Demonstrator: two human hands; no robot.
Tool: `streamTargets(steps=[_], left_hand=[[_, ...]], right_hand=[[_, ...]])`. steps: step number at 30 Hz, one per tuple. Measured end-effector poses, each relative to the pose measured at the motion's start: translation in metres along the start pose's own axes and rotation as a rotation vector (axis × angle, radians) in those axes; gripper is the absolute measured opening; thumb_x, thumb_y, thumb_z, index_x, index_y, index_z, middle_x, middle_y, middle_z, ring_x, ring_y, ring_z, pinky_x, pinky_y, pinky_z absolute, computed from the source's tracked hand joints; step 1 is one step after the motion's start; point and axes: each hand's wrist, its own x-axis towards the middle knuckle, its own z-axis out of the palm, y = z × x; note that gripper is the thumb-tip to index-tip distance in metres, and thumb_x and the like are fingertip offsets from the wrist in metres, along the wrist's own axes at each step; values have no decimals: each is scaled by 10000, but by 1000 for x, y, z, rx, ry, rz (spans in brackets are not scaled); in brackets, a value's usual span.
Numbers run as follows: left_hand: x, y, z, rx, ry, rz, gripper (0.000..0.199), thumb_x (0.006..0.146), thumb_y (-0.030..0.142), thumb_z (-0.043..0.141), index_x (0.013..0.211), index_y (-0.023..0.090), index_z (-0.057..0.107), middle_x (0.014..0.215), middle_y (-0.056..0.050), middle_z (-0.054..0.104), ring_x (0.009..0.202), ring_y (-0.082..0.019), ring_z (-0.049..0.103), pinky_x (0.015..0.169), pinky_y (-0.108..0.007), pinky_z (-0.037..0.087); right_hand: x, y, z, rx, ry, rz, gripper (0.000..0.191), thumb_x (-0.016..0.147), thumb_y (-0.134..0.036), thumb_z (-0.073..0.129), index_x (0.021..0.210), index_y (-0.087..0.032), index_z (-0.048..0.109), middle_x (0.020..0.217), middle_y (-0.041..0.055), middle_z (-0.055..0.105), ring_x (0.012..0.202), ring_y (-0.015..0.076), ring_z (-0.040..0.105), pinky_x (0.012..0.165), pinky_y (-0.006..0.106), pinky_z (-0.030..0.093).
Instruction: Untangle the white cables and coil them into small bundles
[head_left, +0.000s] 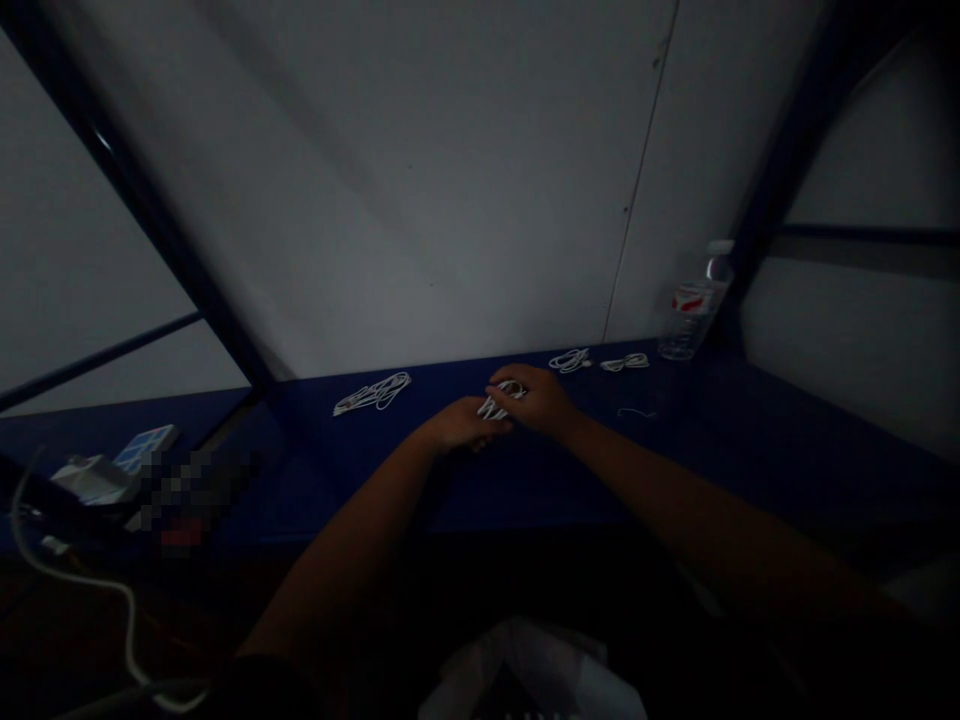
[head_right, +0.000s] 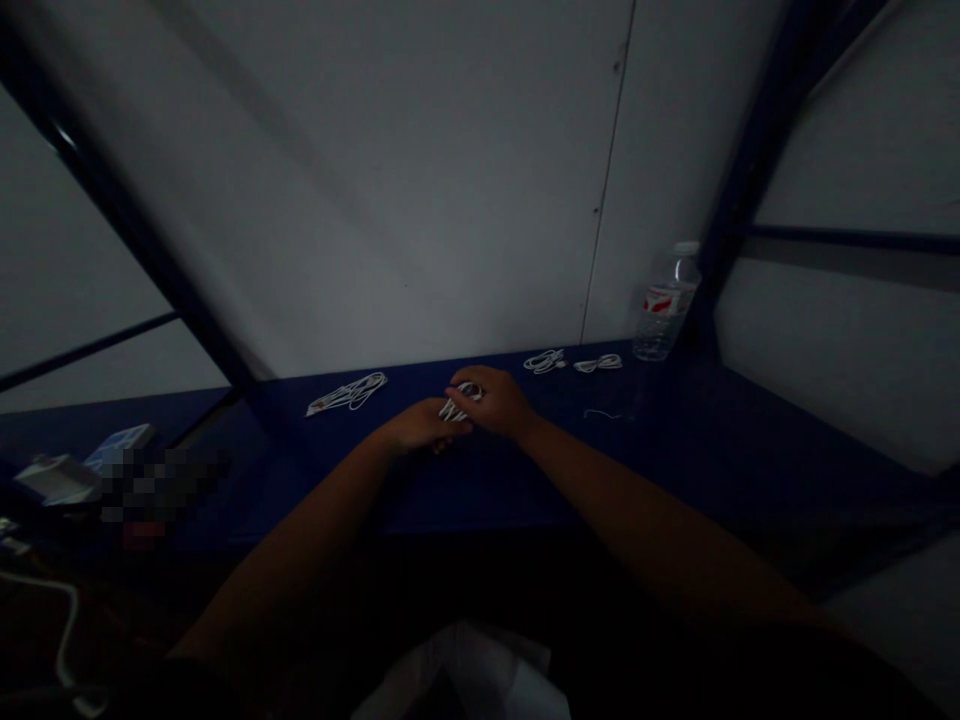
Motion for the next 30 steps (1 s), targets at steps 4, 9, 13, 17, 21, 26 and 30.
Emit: streamTargets(steps=[4,9,13,17,21,26,30], left_hand=[[-4,4,-1,-214,-32,68,423,698,444,780,901,157,544,579,81,413,425,-42,336,409,-195,242],[-3,3,3,-193,-99,89,401,678,387,790,911,150,566,595,69,436,447,-50,357,422,-202,260],[0,2,8,62,-168,46,302,748,395,712,862,138,604,628,5,541,515,-104,499,474,-226,378],[0,2,4,261,-75,83,276,848,413,581,850,140,618,644,-11,579,523,-108,504,501,-226,377],[-2,1,-5,497,-3,156,359,896,426,509,710,143,628,607,-22,593,526,-118,507,530,-236,362],[0,-2,-10,603,86,220,389,925,463,486,777,148,662,665,-43,648,568,-136,550,573,-236,373],[3,-5,-8,757,215,291,400,941,479,465,1001,154,690,770,-74,684,656,-172,586,627,-252,378]], right_hand=[[3,-2,-2,-1,-12,-37,246,966,-343,483,944,-190,674,875,68,670,800,178,612,744,315,480],[-2,-6,-5,-164,-156,-90,370,988,-409,414,850,-188,677,803,78,663,750,177,594,705,304,441],[-5,-8,-1,-377,-323,-86,505,980,-490,398,675,-179,653,664,78,643,646,164,562,618,296,352],[-1,-6,1,-496,-317,28,566,991,-505,354,646,-168,649,662,91,660,605,163,554,574,305,272],[2,1,-3,-396,-497,27,506,982,-493,395,690,-182,668,649,64,654,578,149,531,566,294,243],[3,10,-6,-214,-472,127,502,982,-496,404,676,-174,637,614,29,612,564,122,492,570,271,257],[3,17,-6,-152,-373,248,521,955,-533,432,639,-166,624,581,13,582,561,118,481,557,266,263]])
